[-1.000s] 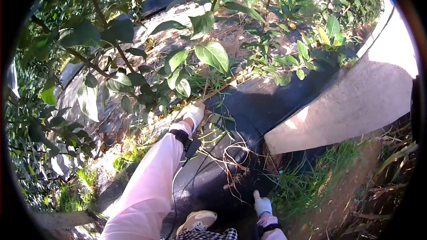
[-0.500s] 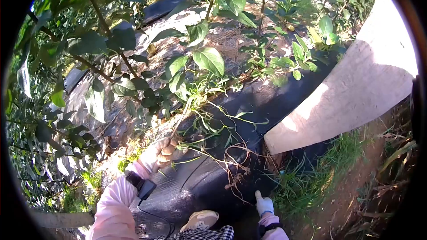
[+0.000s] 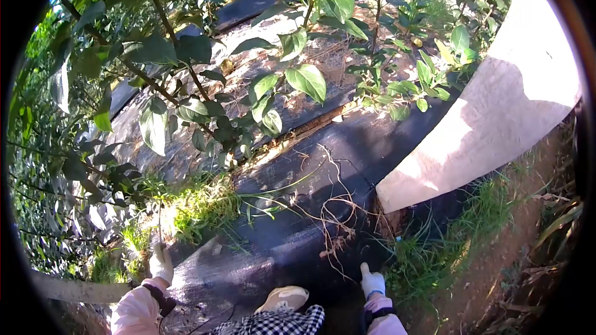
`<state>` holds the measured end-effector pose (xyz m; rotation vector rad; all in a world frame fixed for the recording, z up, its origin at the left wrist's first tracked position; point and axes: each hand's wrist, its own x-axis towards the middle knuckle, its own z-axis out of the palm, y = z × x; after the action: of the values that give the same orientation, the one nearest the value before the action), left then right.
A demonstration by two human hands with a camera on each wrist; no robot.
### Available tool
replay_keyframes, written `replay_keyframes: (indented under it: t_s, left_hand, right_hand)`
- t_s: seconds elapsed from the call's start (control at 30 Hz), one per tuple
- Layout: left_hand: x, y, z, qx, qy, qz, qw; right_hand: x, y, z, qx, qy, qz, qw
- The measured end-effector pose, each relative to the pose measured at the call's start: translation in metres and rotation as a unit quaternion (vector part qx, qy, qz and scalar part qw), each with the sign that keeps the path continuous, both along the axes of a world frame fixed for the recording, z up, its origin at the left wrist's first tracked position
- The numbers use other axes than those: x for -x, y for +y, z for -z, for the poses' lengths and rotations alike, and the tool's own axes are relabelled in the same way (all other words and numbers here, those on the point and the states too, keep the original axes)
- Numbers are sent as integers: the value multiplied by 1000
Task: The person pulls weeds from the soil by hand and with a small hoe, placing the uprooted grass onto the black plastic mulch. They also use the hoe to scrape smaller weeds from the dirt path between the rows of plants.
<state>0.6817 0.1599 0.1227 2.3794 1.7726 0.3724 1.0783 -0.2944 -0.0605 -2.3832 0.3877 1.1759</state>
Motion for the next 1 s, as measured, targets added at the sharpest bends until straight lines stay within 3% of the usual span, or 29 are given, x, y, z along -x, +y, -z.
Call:
replay_keyframes:
  t_s: [0.03,0.1,0.2,0.27,0.3,0.37,0.4,0.43,0.5,0.53,0.57,0.6,0.7,1.0]
  left_hand:
    - [-10,-2,-1,12,21,24,999]
    - [-33,-1,-5,-52,4,157,986]
    - [-48,16,8,65,163,220,960]
    - [-88,15,11,83,107,340,931]
    - [-119,8,6,124,83,350,925]
    - [-173,11,28,169,87,354,916]
    - [-204,7,30,204,-9,349,915]
    - [-216,21,65,179,-44,361,914]
    - [-277,20,69,163,34,283,945]
    - [-296,33,84,197,1,302,933]
    - [-320,32,87,184,4,288,940]
    - [-337,37,104,143,-72,307,938]
    - [-393,49,125,170,-63,244,953]
    - [-427,34,156,203,-115,223,946]
  right_hand:
    - [-1,1,0,-1,-8,0,1000]
    - [2,4,-4,-2,-10,2,1000]
    - [-5,8,-13,-6,-7,5,1000]
    - [-1,5,-9,-10,1,21,1000]
    - [4,1,-1,-10,-24,19,999]
    - [8,-2,15,-8,-80,13,997]
    - [6,-4,18,-1,-81,9,997]
    - [5,-4,22,6,-81,5,997]
    - [11,-10,26,21,-73,-2,997]
    - [11,-9,23,23,-74,-4,997]
    - [7,-7,21,24,-77,-5,997]
    - [3,-2,13,19,-52,4,998]
    - [1,1,-4,18,9,16,1000]
    - [-1,6,-14,41,11,15,999]
